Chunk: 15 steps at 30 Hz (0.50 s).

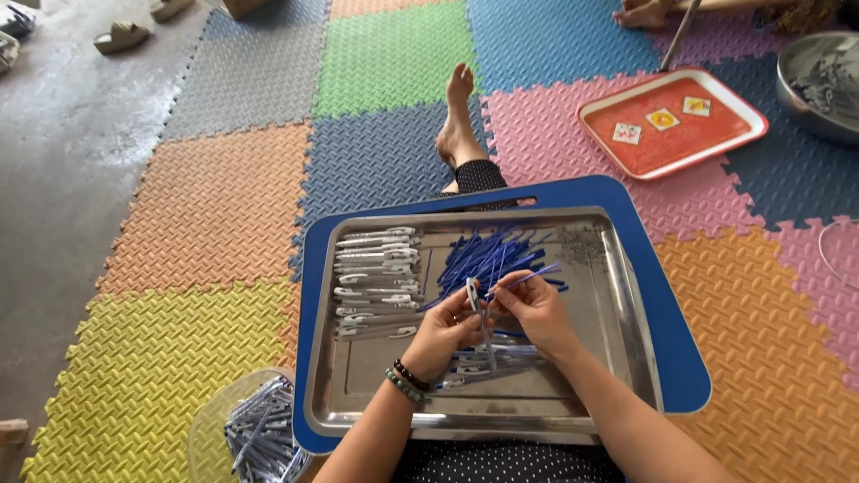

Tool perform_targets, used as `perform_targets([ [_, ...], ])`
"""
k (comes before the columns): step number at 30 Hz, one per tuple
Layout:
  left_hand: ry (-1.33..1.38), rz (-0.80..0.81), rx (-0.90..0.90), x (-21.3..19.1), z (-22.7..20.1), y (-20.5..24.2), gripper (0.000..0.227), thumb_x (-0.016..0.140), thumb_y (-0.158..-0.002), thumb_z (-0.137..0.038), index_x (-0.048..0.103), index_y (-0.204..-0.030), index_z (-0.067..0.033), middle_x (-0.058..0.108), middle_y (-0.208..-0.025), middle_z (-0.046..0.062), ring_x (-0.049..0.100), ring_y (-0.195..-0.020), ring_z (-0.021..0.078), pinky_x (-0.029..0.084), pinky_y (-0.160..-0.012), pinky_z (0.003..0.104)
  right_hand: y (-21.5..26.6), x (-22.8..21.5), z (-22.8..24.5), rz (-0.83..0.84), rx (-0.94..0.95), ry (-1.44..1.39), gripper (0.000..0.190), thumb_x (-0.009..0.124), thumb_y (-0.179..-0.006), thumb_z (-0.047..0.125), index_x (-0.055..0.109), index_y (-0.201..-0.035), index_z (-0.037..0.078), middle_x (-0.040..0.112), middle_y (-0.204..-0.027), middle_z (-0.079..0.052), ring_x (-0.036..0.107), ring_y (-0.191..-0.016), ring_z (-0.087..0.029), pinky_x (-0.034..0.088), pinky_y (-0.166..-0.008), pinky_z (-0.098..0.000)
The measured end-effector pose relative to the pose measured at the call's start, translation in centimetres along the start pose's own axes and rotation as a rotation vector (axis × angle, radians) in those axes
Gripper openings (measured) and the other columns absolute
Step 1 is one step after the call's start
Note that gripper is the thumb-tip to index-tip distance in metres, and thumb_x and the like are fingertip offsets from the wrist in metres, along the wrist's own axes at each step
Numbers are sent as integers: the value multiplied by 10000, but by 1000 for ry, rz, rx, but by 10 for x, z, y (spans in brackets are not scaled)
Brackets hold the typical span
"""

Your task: Assembling pens by inserting blue ink refills into white plastic barrels on a metal tray while sitting on the floor.

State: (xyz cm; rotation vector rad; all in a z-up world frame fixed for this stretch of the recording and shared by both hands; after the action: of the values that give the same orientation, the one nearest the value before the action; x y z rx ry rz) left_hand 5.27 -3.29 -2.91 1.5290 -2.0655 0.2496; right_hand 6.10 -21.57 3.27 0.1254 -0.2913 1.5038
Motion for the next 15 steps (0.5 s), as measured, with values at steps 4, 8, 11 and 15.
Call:
perform_targets([
  [4,19,3,5,6,-6,4,658,731,-1037,85,578,-1659,-63,773,-1273,174,837,-1049,349,716,-896,584,6,13,13,29,-17,18,94,787,-1030,-3,752,-1117,0,806,-788,-128,785,-690,-149,678,-657,-270],
  [8,-2,-5,9,5,-8,3,650,728,-1041,87,586,-1657,-64,782,-1293,170,831,-1055,324,706,-907,591,7,17,11,61,-45,-10,138,821,-1001,0,735,-1108,14,813,-794,-114,779,-673,-117,666,-638,-248],
  [11,-14,-7,16,4,-8,4,649,740,-1034,90,597,-1649,-62,789,-1304,171,829,-1057,314,703,-909,592,9,17,8,66,-35,38,158,847,-989,6,730,-1096,6,810,-801,-138,783,-656,-156,681,-624,-295],
  [15,-28,-16,22,7,-11,6,652,766,-1020,81,609,-1638,-57,795,-1314,152,829,-1061,297,711,-891,568,12,17,8,105,-19,140,151,847,-1003,48,748,-1117,40,799,-829,-158,782,-673,-193,689,-657,-339],
])
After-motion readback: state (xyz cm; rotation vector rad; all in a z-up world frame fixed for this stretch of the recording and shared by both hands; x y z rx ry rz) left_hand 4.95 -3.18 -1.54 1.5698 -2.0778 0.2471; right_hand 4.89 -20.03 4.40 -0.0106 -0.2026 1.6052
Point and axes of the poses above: each hand's wrist, its own y-axis away from the middle knuckle, its own x-axis out of the palm, z = x × y, the point moved 8 cm from there along -y, towards the middle knuckle
